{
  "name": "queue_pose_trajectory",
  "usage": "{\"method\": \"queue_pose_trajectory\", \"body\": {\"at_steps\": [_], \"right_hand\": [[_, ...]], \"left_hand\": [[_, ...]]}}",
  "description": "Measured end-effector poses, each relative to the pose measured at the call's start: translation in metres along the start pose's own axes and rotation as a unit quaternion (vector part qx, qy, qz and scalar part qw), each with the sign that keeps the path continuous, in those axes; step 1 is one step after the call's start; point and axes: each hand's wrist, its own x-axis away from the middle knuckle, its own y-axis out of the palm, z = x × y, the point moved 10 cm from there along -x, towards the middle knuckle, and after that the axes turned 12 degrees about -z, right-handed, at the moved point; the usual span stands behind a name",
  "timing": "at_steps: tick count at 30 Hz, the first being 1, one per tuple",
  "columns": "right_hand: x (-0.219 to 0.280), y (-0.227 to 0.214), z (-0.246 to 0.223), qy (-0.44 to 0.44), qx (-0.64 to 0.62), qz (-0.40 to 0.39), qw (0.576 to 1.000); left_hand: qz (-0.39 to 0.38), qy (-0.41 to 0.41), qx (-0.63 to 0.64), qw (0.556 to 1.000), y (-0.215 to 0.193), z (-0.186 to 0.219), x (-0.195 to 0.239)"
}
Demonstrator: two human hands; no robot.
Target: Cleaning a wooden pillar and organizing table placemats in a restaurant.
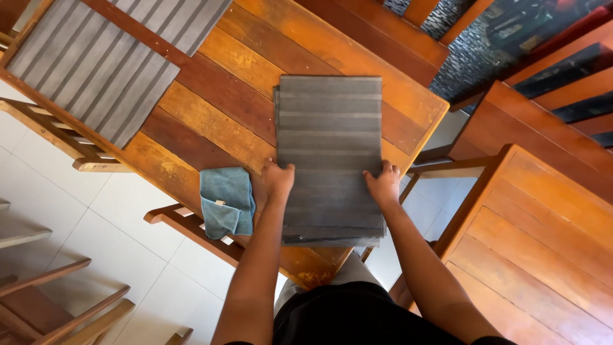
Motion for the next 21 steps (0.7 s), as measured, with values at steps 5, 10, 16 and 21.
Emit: {"method": "queue_pose_trajectory", "body": {"at_steps": [5, 10, 16, 21], "right_hand": [[-0.021, 0.008, 0.020, 0.065, -0.069, -0.037, 0.995], [-0.019, 0.015, 0.014, 0.128, -0.163, -0.153, 0.966], [-0.019, 0.003, -0.016, -0.103, 0.038, 0.050, 0.993], [-0.008, 0.041, -0.004, 0.039, -0.354, -0.120, 0.926]], "left_hand": [[-0.060, 0.030, 0.129, 0.989, 0.006, 0.009, 0.003], [-0.156, 0.066, 0.265, 0.949, 0.013, 0.014, 0.013], [-0.204, 0.128, 0.305, 0.922, 0.019, 0.013, 0.026], [-0.166, 0.205, 0.291, 0.920, 0.000, 0.000, 0.039]]}}
